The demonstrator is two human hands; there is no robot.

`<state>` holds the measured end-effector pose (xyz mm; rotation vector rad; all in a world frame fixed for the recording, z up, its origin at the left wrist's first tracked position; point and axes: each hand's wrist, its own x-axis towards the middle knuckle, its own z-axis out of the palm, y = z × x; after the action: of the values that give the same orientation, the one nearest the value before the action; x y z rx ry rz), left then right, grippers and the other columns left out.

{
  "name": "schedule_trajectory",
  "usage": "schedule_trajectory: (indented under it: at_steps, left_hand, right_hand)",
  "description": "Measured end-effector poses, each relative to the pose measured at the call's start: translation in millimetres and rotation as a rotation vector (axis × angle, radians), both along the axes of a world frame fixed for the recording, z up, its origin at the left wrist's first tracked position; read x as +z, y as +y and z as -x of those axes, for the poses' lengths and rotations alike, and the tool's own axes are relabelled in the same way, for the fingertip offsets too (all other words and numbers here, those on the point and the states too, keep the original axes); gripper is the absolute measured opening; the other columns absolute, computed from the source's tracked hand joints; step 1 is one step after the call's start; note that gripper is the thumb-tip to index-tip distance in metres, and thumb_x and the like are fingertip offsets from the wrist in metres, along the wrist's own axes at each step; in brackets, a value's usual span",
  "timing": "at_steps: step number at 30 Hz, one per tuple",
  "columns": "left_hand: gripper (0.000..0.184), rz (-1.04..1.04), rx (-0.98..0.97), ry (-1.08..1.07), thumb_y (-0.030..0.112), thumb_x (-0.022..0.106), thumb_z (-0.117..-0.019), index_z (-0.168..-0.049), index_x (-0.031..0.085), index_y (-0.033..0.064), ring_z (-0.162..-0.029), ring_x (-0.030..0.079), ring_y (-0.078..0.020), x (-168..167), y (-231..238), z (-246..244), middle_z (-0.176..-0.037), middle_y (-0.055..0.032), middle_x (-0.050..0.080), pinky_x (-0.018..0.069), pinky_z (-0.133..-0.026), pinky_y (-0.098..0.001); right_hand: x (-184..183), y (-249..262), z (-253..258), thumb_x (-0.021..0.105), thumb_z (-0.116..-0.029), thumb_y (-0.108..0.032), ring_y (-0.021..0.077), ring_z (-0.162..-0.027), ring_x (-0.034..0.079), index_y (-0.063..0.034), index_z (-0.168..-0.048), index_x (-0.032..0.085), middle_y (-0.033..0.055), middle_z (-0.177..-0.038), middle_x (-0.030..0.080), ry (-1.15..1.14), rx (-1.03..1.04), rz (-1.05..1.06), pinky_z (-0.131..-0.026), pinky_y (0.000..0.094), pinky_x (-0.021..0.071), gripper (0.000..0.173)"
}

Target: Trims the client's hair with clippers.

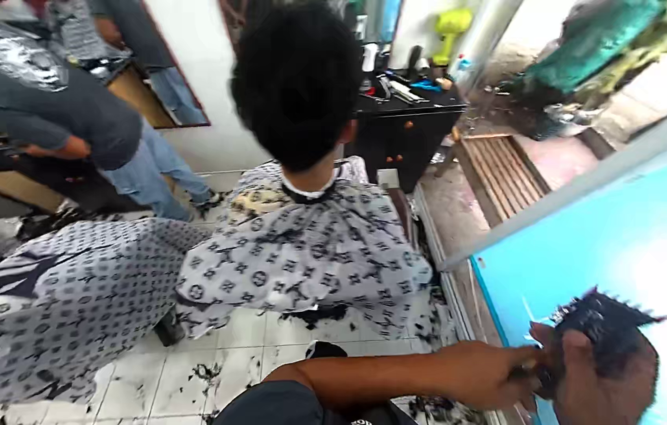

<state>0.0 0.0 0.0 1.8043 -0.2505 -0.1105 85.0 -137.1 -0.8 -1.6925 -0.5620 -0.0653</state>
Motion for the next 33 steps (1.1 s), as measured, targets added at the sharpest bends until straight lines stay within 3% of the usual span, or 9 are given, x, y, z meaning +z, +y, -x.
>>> schedule_trajectory:
  at_steps: [6,9,11,18,23,26,28,30,33]
  left_hand:
    - [0.043,-0.044,0.129,-0.141,0.012,0.049,-0.1075,-0.148,0.05,-0.0033,-0.086,0.073,-0.0262,9.5,-6.2,-157.4,-0.096,-0.0159,0.075,0.0582,-0.085,-0.0481]
    - [0.054,-0.181,0.099,-0.114,0.019,0.051,-0.1072,-0.157,0.038,0.0034,-0.095,0.072,-0.0338,29.4,7.6,-243.6,-0.103,-0.0199,0.073,0.0556,-0.088,-0.0557]
    - [0.05,-0.249,0.049,-0.113,0.019,0.051,-0.1069,-0.155,0.043,0.0074,-0.099,0.072,-0.0354,43.9,13.5,-291.3,-0.105,-0.0197,0.073,0.0547,-0.088,-0.0575]
    - [0.057,-0.417,-0.132,-0.11,0.015,0.051,-0.1046,-0.16,0.038,0.0188,-0.094,0.07,-0.0373,44.6,44.1,-398.7,-0.098,-0.0184,0.072,0.0545,-0.08,-0.0574]
    - [0.043,-0.104,-0.116,-0.178,0.011,0.051,-0.1074,-0.15,0.052,0.0053,-0.08,0.072,-0.0268,-13.2,107.5,-458.9,-0.092,-0.0172,0.074,0.0586,-0.08,-0.047]
    - [0.036,-0.046,0.087,0.019,0.012,0.045,-0.1092,-0.139,0.061,0.0009,-0.089,0.072,-0.0238,-59.6,165.2,-499.3,-0.101,-0.0181,0.074,0.0568,-0.089,-0.0429]
    - [0.04,-0.056,0.296,0.225,0.017,0.037,-0.1116,-0.146,0.054,0.0037,-0.099,0.069,-0.0239,-87.5,212.5,-529.8,-0.117,-0.0187,0.071,0.0539,-0.09,-0.0414]
    - [0.043,-0.147,0.48,0.358,0.019,0.034,-0.1127,-0.151,0.049,0.0074,-0.112,0.066,-0.0313,-116.7,270.4,-561.9,-0.134,-0.0206,0.064,0.0525,-0.096,-0.0487]
    - [0.043,-0.292,0.754,0.425,0.014,0.037,-0.1102,-0.151,0.05,0.0094,-0.121,0.062,-0.0412,-156.3,369.3,-604.6,-0.138,-0.0251,0.06,0.0494,-0.102,-0.0605]
  right_hand:
    - [11.1,-0.9,-162.1,0.064,-0.1005,-0.029,0.0124,-0.088,0.072,0.0098,-0.147,0.024,0.0088,-0.116,0.063,-0.088,-0.057,-0.141,-0.081,0.0325,0.0641,0.073]
    - [27.1,10.7,-233.6,0.067,-0.0985,-0.021,0.011,-0.093,0.07,0.013,-0.142,0.028,0.0115,-0.115,0.061,-0.257,-0.095,-0.111,-0.086,0.0295,0.0619,0.068]
    - [37.0,15.4,-274.3,0.069,-0.0972,-0.019,0.0103,-0.097,0.07,0.0152,-0.141,0.029,0.0141,-0.118,0.061,-0.333,-0.129,-0.071,-0.088,0.0281,0.0605,0.069]
    - [46.3,28.9,-376.1,0.068,-0.0968,-0.019,0.007,-0.088,0.071,0.0142,-0.143,0.029,0.0095,-0.114,0.063,-0.274,-0.164,0.035,-0.082,0.0273,0.0629,0.068]
    - [19.5,74.1,-444.9,0.072,-0.0934,-0.024,0.0052,-0.092,0.069,0.0155,-0.142,0.031,0.0112,-0.115,0.064,-0.272,-0.05,0.085,-0.084,0.0248,0.0611,0.075]
    - [3.8,98.8,-486.1,0.073,-0.0927,-0.026,0.0105,-0.094,0.07,0.0147,-0.145,0.029,0.0136,-0.117,0.065,-0.187,0.028,0.08,-0.083,0.0301,0.0626,0.08]
    - [-5.2,113.4,-507.8,0.074,-0.0924,-0.029,0.0137,-0.092,0.072,0.0127,-0.146,0.031,0.0137,-0.115,0.066,-0.087,0.072,0.073,-0.081,0.0338,0.0641,0.08]
    - [-19.6,131.0,-530.0,0.075,-0.0912,-0.031,0.0148,-0.092,0.073,0.0118,-0.145,0.033,0.0117,-0.114,0.068,-0.004,0.141,0.042,-0.08,0.035,0.0651,0.081]
    - [-41.0,169.1,-560.5,0.075,-0.0914,-0.031,0.0151,-0.09,0.073,0.0098,-0.144,0.035,0.0088,-0.112,0.068,0.092,0.222,0.006,-0.077,0.0344,0.0657,0.078]
